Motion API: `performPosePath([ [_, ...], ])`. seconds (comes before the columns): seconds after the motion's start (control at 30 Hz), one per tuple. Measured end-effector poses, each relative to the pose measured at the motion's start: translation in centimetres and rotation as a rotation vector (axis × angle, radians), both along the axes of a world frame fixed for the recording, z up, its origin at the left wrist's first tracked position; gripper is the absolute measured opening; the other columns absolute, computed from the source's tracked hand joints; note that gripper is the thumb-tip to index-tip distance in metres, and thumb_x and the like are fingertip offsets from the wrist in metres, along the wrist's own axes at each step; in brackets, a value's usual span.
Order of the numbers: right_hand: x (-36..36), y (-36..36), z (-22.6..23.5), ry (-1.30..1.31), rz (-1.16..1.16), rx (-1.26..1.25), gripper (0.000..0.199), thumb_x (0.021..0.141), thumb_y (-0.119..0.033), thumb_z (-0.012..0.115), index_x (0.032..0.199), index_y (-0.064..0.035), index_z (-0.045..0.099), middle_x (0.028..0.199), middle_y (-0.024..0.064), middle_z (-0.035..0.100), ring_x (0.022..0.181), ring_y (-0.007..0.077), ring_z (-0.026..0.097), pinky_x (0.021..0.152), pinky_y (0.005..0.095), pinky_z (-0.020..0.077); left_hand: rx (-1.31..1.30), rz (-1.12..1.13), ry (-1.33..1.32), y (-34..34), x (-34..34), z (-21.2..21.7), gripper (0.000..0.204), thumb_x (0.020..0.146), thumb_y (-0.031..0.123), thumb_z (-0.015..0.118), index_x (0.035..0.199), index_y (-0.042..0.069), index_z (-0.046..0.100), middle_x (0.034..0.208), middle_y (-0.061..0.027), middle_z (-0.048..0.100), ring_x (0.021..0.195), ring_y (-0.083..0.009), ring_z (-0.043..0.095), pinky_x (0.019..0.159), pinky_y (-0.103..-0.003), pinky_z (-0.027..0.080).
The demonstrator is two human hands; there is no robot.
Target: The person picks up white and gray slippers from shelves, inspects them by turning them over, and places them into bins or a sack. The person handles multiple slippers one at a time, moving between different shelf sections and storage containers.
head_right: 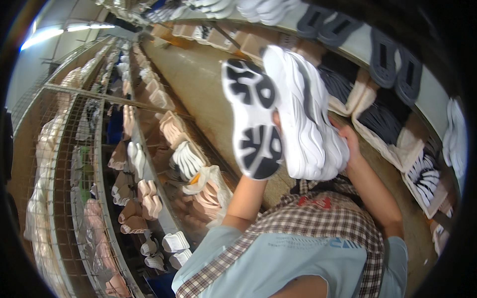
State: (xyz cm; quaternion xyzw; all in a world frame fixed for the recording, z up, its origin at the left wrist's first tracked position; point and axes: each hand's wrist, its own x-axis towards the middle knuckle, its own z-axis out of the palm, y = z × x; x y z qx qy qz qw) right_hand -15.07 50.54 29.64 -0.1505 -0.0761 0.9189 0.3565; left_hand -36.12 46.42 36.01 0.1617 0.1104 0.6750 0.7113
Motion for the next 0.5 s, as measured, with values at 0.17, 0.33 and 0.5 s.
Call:
performPosePath([
  [0.17,0.4,-0.3,-0.6,0.16,0.068,-0.017,0.066,0.076,-0.032,0.045,0.133,0.0006,0.037,0.129,0.0197,0.048,0.115,0.0303,0.051,0.099,0.041,0.0409,0.089,-0.078,-0.35,-0.2,0.1,-0.2,0.053,0.091,0.02,0.05,0.14,0.009,0.032,0.062,-0.0002,0.037,0.049,-0.0075,0.031,0.039,-0.019,0.026],
  [0.33,0.9,-0.4,-0.1,0.232,0.038,0.01,0.074,0.08,-0.046,0.05,0.136,0.0001,0.034,0.13,0.0199,0.047,0.116,0.0314,0.051,0.1,0.043,0.0403,0.181,-0.158,-0.433,-0.4,-0.5,-0.3,0.054,0.093,0.027,0.045,0.141,0.01,0.028,0.061,-0.0006,0.036,0.049,-0.0081,0.032,0.039,-0.018,0.027],
  [0.5,1.7,0.0,0.1,0.19,0.022,-0.068,0.069,0.078,-0.035,0.048,0.137,-0.0024,0.033,0.13,0.019,0.047,0.116,0.0323,0.051,0.1,0.0434,0.0397,0.15,-0.16,-0.366,-0.6,-0.7,-0.1,0.058,0.091,0.029,0.049,0.141,0.01,0.028,0.063,-0.0004,0.038,0.05,-0.0083,0.033,0.04,-0.019,0.028],
])
